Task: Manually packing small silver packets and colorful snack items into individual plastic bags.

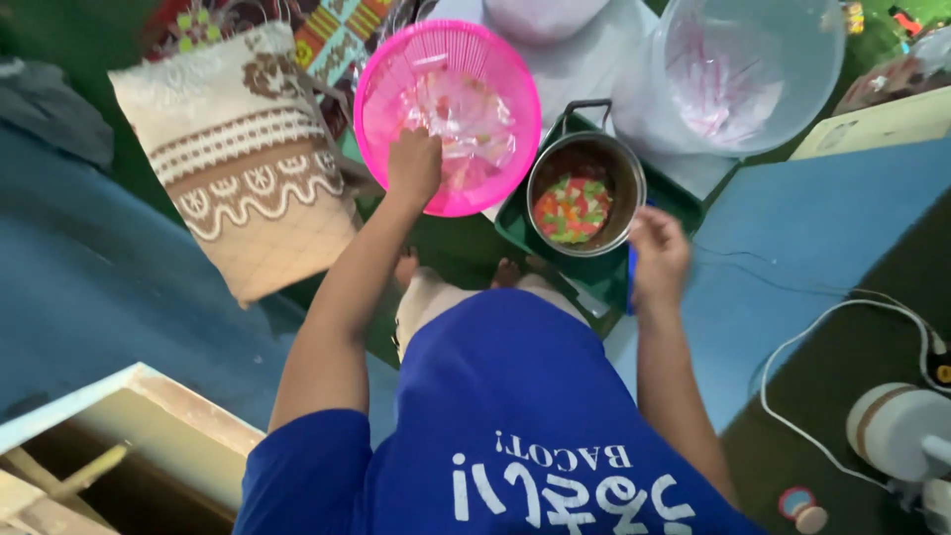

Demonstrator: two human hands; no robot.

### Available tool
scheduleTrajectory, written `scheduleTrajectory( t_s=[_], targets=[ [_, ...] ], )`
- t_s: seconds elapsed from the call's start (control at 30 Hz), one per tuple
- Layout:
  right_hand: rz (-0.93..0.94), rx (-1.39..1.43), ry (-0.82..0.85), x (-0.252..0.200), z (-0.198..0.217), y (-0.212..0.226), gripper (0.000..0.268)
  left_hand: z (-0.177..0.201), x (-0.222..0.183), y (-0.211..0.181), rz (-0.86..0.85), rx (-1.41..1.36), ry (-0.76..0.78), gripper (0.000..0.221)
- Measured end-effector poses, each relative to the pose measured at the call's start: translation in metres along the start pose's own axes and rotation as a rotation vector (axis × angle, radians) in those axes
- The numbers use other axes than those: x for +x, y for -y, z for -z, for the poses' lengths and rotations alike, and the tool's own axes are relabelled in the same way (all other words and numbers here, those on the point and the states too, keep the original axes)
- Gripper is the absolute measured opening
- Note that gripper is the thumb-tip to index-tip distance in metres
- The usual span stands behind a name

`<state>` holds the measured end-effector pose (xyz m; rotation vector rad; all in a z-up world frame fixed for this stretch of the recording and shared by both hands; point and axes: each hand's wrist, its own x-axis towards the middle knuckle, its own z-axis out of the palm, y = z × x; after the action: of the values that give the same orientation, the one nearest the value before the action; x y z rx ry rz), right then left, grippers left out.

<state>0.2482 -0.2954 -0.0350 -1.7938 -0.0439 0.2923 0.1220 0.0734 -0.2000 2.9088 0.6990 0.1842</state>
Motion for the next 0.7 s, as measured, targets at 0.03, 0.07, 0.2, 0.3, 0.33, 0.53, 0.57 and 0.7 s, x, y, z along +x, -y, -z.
scheduleTrajectory(
  t_s=[0.03, 0.07, 0.2, 0.3, 0.33, 0.53, 0.57, 0.7],
  targets=[
    [-0.013, -0.045, 0.061, -0.012, -0.004, -0.01, 0.021, 0.007, -0.003, 0.001, 0.017, -0.035, 0.028, 0.013],
    [-0.009, -0.032, 0.053, -0.024, -0.01, -0.01, 0.021, 0.008, -0.004, 0.004, 0.005, -0.026, 0.021, 0.013],
    [-0.028, -0.112, 0.179, -0.046, -0.049, -0.025, 0.016, 0.041, 0.003, 0.012, 0.18, -0.459, 0.197, 0.037],
    [-0.087, -0.023, 0.316, -0.046, -0.081, -0.044, 0.029, 0.072, -0.002, 0.004, 0.234, -0.676, 0.2, 0.039],
    [-0.144, 0.067, 0.414, -0.045, -0.093, -0.051, 0.041, 0.081, -0.007, 0.002, 0.26, -0.772, 0.191, 0.033],
    [-0.295, 0.247, 0.527, -0.072, -0.155, -0.003, 0.062, 0.158, -0.079, -0.025, 0.246, -1.395, 0.281, 0.037],
    [-0.288, 0.249, 0.524, -0.078, -0.164, 0.0, 0.062, 0.153, -0.087, -0.022, 0.238, -1.394, 0.279, 0.037],
    [-0.238, 0.148, 0.504, -0.101, -0.187, 0.014, 0.027, 0.129, -0.117, -0.004, 0.356, -1.121, 0.316, 0.035]
  ],
)
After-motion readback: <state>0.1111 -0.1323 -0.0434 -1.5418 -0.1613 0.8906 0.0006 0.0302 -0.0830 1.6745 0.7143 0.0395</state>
